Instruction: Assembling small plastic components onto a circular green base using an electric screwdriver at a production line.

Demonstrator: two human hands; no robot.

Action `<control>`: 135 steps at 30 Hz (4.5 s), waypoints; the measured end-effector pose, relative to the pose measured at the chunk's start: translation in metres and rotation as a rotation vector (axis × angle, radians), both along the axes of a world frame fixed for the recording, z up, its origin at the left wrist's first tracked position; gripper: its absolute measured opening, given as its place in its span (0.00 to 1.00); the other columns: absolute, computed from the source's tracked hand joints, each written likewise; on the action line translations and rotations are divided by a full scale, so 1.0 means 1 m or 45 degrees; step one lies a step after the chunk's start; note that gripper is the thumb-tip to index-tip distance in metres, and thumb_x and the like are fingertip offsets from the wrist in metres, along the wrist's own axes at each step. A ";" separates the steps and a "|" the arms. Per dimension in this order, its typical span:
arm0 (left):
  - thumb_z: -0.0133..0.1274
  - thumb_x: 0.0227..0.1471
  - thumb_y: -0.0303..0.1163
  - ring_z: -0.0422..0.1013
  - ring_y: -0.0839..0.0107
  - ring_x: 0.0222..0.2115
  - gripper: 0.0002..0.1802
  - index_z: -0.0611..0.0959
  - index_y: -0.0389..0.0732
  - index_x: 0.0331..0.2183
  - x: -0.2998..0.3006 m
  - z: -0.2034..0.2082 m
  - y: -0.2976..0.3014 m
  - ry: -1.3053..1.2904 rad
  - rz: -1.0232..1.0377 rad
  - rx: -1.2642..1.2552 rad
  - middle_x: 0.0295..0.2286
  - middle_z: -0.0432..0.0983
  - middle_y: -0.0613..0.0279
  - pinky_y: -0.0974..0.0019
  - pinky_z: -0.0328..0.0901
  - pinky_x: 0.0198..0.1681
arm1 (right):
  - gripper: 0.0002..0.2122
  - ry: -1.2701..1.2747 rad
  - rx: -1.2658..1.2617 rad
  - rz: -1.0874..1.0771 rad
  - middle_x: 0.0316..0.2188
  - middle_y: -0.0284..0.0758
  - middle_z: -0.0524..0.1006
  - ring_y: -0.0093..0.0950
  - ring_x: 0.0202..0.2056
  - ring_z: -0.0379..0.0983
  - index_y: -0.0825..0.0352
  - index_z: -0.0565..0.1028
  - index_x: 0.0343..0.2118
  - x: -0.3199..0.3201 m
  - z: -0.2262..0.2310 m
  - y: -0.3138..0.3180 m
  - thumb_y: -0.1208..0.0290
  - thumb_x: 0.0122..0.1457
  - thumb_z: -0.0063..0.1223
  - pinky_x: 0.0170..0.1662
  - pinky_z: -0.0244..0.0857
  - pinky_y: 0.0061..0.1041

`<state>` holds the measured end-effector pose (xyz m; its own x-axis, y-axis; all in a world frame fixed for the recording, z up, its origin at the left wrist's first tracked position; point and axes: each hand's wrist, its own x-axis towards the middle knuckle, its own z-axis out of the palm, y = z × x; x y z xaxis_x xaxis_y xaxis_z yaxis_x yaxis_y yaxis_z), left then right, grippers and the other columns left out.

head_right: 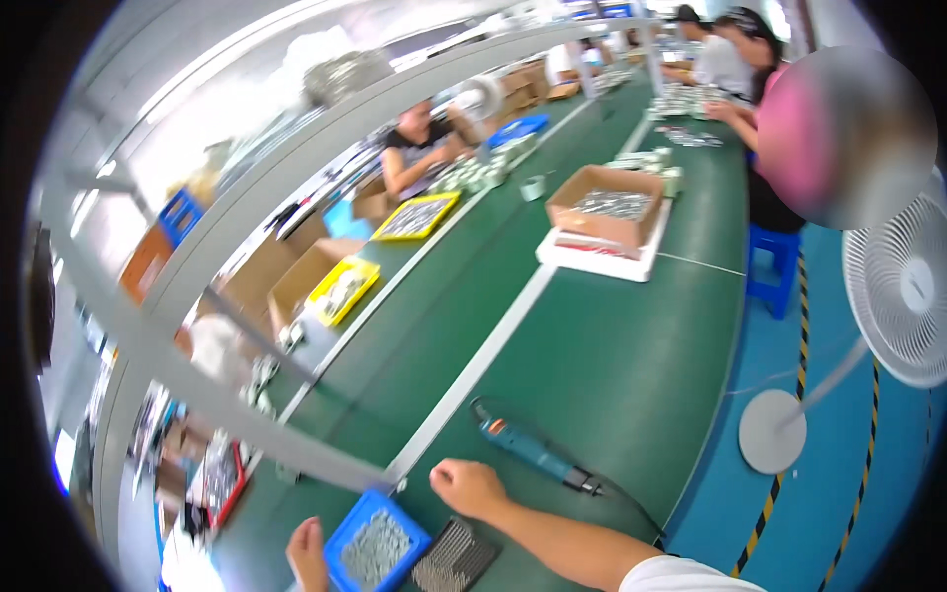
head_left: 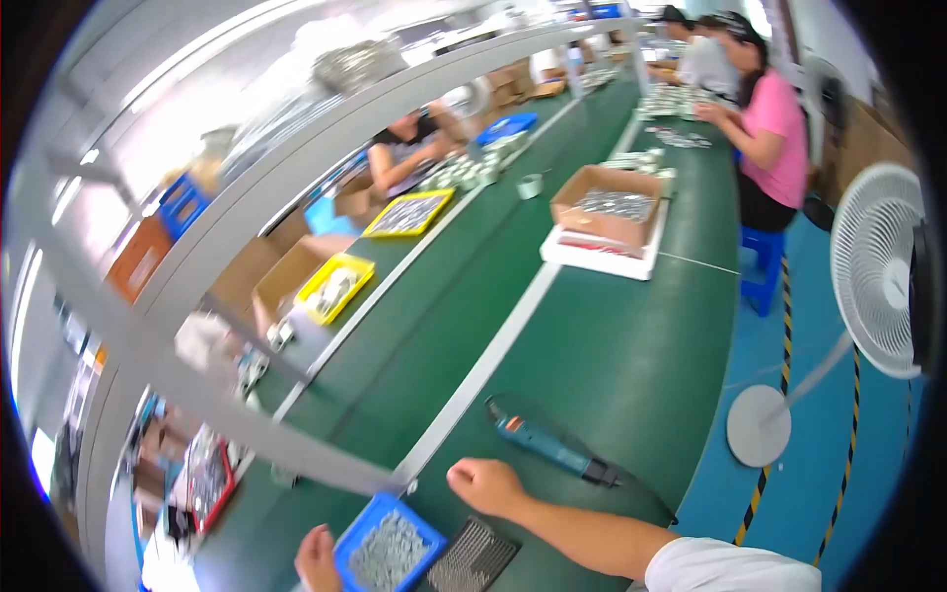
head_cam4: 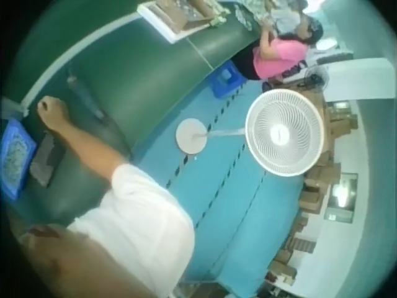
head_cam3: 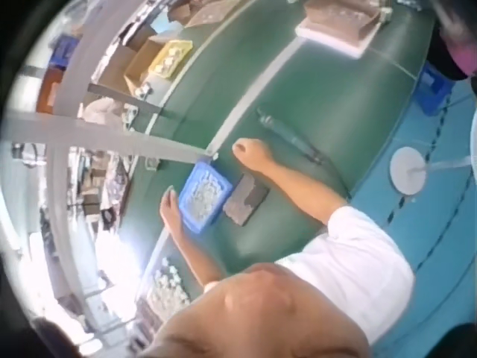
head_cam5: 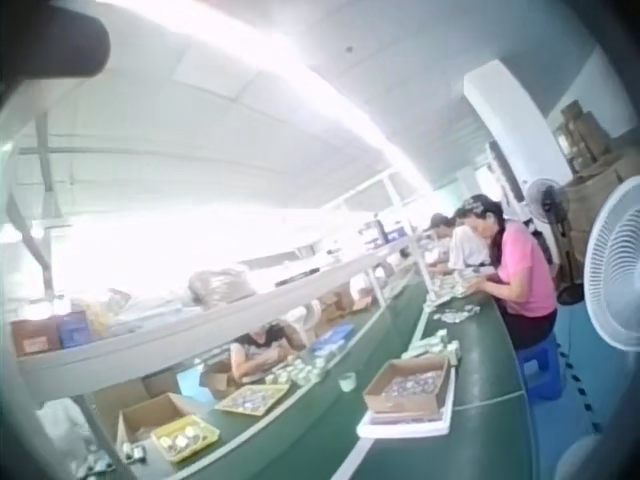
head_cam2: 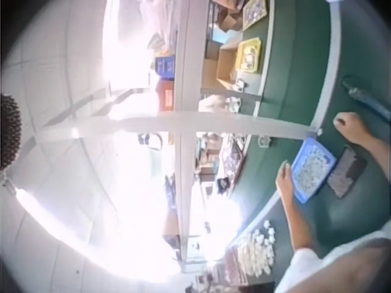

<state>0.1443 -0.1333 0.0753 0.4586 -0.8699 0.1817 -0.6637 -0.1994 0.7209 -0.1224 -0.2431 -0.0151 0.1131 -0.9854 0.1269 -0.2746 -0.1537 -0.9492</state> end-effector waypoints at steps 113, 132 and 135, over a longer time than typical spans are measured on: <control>0.51 0.51 0.32 0.72 0.60 0.31 0.06 0.80 0.41 0.31 -0.054 -0.045 0.051 -0.285 0.012 0.122 0.26 0.76 0.61 0.59 0.63 0.35 | 0.09 -0.048 0.209 0.242 0.22 0.25 0.72 0.12 0.24 0.65 0.70 0.77 0.33 0.014 0.001 0.014 0.69 0.59 0.53 0.28 0.59 0.13; 0.42 0.52 0.34 0.54 0.42 0.58 0.34 0.58 0.45 0.61 -0.051 0.063 0.106 0.604 -0.995 -1.173 0.61 0.44 0.36 0.43 0.50 0.58 | 0.10 -0.045 0.087 0.250 0.21 0.25 0.71 0.12 0.23 0.62 0.68 0.78 0.33 0.013 -0.001 0.008 0.66 0.59 0.53 0.26 0.54 0.13; 0.42 0.52 0.34 0.54 0.42 0.58 0.34 0.58 0.45 0.61 -0.047 0.041 0.113 0.623 -0.939 -1.165 0.61 0.44 0.36 0.43 0.50 0.58 | 0.09 -0.040 0.095 0.215 0.21 0.24 0.71 0.12 0.22 0.60 0.67 0.78 0.34 0.016 -0.004 0.009 0.66 0.59 0.53 0.25 0.52 0.13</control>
